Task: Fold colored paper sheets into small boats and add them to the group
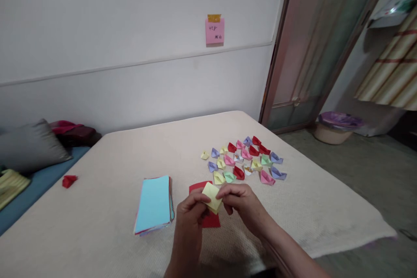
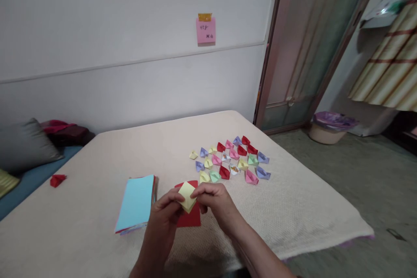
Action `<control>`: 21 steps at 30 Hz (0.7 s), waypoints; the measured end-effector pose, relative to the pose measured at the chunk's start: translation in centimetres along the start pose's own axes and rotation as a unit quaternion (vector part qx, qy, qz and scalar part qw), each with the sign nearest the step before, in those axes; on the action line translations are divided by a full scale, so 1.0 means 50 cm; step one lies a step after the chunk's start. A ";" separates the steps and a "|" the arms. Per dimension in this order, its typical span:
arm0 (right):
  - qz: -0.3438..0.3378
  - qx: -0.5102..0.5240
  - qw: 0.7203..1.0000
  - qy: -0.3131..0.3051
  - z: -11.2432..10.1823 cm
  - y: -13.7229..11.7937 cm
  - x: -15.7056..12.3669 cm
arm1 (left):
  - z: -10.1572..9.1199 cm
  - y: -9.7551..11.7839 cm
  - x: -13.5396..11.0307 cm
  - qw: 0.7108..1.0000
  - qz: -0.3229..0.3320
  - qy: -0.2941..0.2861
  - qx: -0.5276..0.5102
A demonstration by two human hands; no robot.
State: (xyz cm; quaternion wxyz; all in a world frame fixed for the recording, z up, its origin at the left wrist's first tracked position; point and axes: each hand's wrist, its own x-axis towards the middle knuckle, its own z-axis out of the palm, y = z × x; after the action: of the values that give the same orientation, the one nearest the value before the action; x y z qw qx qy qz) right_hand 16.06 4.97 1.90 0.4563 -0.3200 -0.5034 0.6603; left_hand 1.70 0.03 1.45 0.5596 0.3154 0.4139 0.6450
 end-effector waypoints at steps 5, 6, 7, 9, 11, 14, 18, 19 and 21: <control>-0.023 -0.015 1.000 -0.009 -0.006 -0.011 0.002 | -0.007 0.001 0.007 1.000 0.000 -0.001 0.001; -0.027 -0.028 0.999 -0.007 -0.006 -0.012 0.002 | -0.008 -0.001 0.011 1.000 0.001 0.005 0.003; -0.032 -0.041 0.999 -0.006 -0.006 -0.013 0.003 | -0.009 -0.004 0.014 1.000 0.001 0.014 0.011; -0.041 -0.061 0.997 -0.004 -0.005 -0.011 0.004 | -0.011 -0.011 0.021 0.999 -0.011 0.029 0.040; -0.048 -0.073 0.996 -0.007 -0.004 -0.008 0.005 | -0.012 -0.020 0.025 0.996 -0.037 0.025 0.075; -0.047 -0.074 0.996 -0.011 -0.004 -0.006 0.004 | -0.014 -0.028 0.023 0.993 -0.058 0.004 0.101; -0.018 -0.053 0.998 0.015 -0.004 -0.011 0.001 | -0.014 -0.022 0.018 0.989 -0.045 0.036 0.134; -0.007 -0.051 0.999 0.019 -0.003 -0.012 0.001 | -0.012 -0.017 0.016 0.987 -0.039 0.041 0.149; 0.014 -0.061 0.998 0.008 0.001 -0.012 0.001 | -0.003 -0.004 0.010 0.983 -0.020 0.038 0.178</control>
State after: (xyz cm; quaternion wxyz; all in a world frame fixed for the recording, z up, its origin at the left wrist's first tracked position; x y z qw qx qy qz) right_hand 16.15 5.05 2.47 0.4308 -0.3590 -0.5349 0.6320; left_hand 1.56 0.49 1.18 0.4909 0.3766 0.5492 0.5617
